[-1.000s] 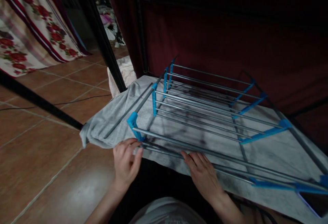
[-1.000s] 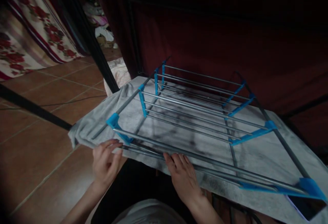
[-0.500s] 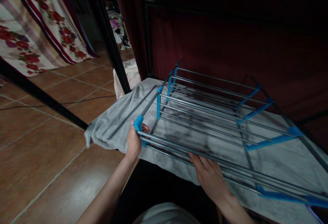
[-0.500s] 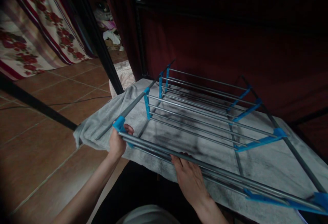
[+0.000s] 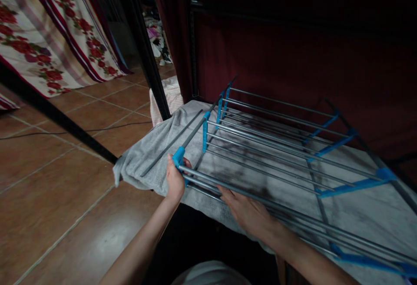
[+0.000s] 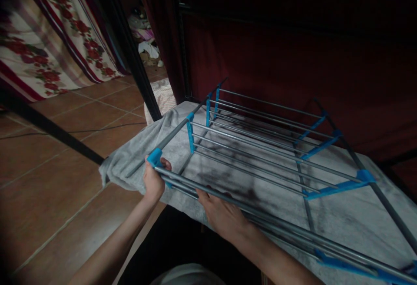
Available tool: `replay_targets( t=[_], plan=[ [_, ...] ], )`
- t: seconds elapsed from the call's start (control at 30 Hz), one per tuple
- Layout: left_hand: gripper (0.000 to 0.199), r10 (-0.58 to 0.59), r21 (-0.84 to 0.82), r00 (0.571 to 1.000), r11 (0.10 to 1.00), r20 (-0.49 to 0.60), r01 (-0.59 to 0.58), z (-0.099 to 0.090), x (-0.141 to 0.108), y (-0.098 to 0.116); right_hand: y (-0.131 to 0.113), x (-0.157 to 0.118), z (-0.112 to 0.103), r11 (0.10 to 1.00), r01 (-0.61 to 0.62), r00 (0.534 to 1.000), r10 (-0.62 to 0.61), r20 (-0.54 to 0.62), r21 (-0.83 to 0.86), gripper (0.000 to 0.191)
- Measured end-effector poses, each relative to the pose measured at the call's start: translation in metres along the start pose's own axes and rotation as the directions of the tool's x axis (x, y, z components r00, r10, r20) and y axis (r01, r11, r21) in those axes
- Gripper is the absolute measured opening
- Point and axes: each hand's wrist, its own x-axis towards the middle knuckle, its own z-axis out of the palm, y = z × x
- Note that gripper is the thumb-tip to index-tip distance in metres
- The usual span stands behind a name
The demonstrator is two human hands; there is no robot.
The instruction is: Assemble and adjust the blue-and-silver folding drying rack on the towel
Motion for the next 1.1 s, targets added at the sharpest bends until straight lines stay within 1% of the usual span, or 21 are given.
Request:
replay_targets(
  t=[0.07, 0.17, 0.3, 0.37, 0.4, 0.43, 0.47, 0.5, 0.53, 0.57, 0.6, 0.67, 0.7, 0.77, 0.83, 0.93, 1.03, 1.1],
  plan=[
    [0.07, -0.009, 0.003, 1.0, 1.0, 0.007, 0.009, 0.0, 0.001, -0.001, 0.001, 0.002, 0.0, 1.0, 0.026, 1.0, -0.027, -0.01, -0.007, 0.042],
    [0.07, -0.017, 0.019, 1.0, 1.0, 0.016, 0.016, -0.002, 0.002, -0.001, 0.002, -0.002, 0.003, 0.999, 0.031, 0.999, -0.031, -0.03, -0.008, 0.044],
    [0.072, -0.02, 0.032, 1.0, 0.999, 0.014, 0.019, -0.003, 0.002, -0.002, 0.0, -0.011, 0.008, 0.997, 0.041, 0.997, -0.045, -0.063, -0.068, 0.057],
    [0.072, -0.03, 0.029, 0.999, 0.999, 0.029, 0.029, -0.004, 0.002, -0.002, -0.002, -0.014, 0.005, 0.993, 0.09, 0.991, -0.097, -0.094, -0.079, 0.057],
    [0.072, -0.034, 0.024, 0.999, 0.999, 0.033, 0.033, -0.004, 0.002, -0.002, -0.004, -0.014, 0.002, 0.986, 0.151, 0.979, -0.159, -0.125, -0.068, 0.055],
    [0.072, -0.035, 0.02, 0.999, 0.999, 0.035, 0.035, -0.004, 0.002, -0.002, -0.005, -0.014, -0.002, 0.97, 0.237, 0.956, -0.242, -0.163, -0.051, 0.051],
    [0.071, -0.036, 0.019, 0.999, 0.999, 0.036, 0.036, -0.004, 0.002, -0.003, -0.007, -0.014, -0.007, 0.945, 0.325, 0.923, -0.325, -0.206, -0.037, 0.048],
    [0.071, -0.034, 0.015, 0.999, 0.999, 0.033, 0.033, -0.004, 0.002, -0.003, -0.008, -0.013, -0.012, 0.921, 0.389, 0.891, -0.384, -0.243, -0.03, 0.046],
    [0.071, -0.031, 0.01, 0.999, 0.999, 0.031, 0.03, -0.004, 0.002, -0.003, -0.009, -0.011, -0.016, 0.91, 0.413, 0.872, -0.405, -0.273, -0.03, 0.046],
    [0.071, -0.029, 0.005, 0.999, 1.0, 0.03, 0.029, -0.004, 0.002, -0.004, -0.01, -0.009, -0.02, 0.919, 0.391, 0.877, -0.385, -0.288, -0.038, 0.047],
    [0.071, -0.03, -0.004, 0.999, 1.0, 0.026, 0.03, -0.004, 0.002, -0.004, -0.01, -0.006, -0.023, 0.944, 0.326, 0.902, -0.327, -0.284, -0.053, 0.049],
    [0.071, -0.028, -0.014, 1.0, 1.0, 0.014, 0.028, -0.003, 0.001, -0.004, -0.009, -0.001, -0.025, 0.986, 0.137, 0.958, -0.157, -0.238, -0.096, 0.051],
    [0.071, -0.025, -0.01, 1.0, 1.0, 0.011, 0.025, -0.003, 0.001, -0.004, -0.008, 0.002, -0.025, 0.991, 0.062, 0.975, -0.086, -0.204, -0.119, 0.052],
    [0.073, -0.002, 0.0, 1.0, 1.0, 0.008, 0.002, -0.002, -0.001, -0.004, -0.006, 0.005, -0.023, 0.988, -0.019, 0.989, -0.004, -0.147, -0.156, 0.053],
    [0.074, 0.044, 0.013, 0.999, 0.999, 0.007, -0.044, -0.002, -0.002, -0.003, -0.005, 0.007, -0.022, 0.985, -0.039, 0.991, 0.017, -0.133, -0.167, 0.053],
    [0.075, 0.103, 0.027, 0.995, 0.994, 0.013, -0.103, -0.002, -0.005, -0.003, -0.004, 0.008, -0.022, 0.985, -0.039, 0.989, 0.015, -0.148, -0.166, 0.05],
    [0.074, 0.11, 0.007, 0.993, 0.994, 0.041, -0.111, -0.004, -0.005, -0.004, -0.003, 0.008, -0.023, 0.986, -0.032, 0.986, 0.005, -0.167, -0.162, 0.046],
    [0.072, 0.13, -0.008, 0.991, 0.992, 0.034, -0.129, -0.005, -0.004, -0.004, -0.002, 0.008, -0.024, 0.986, -0.031, 0.983, 0.001, -0.183, -0.161, 0.045]
  ],
)
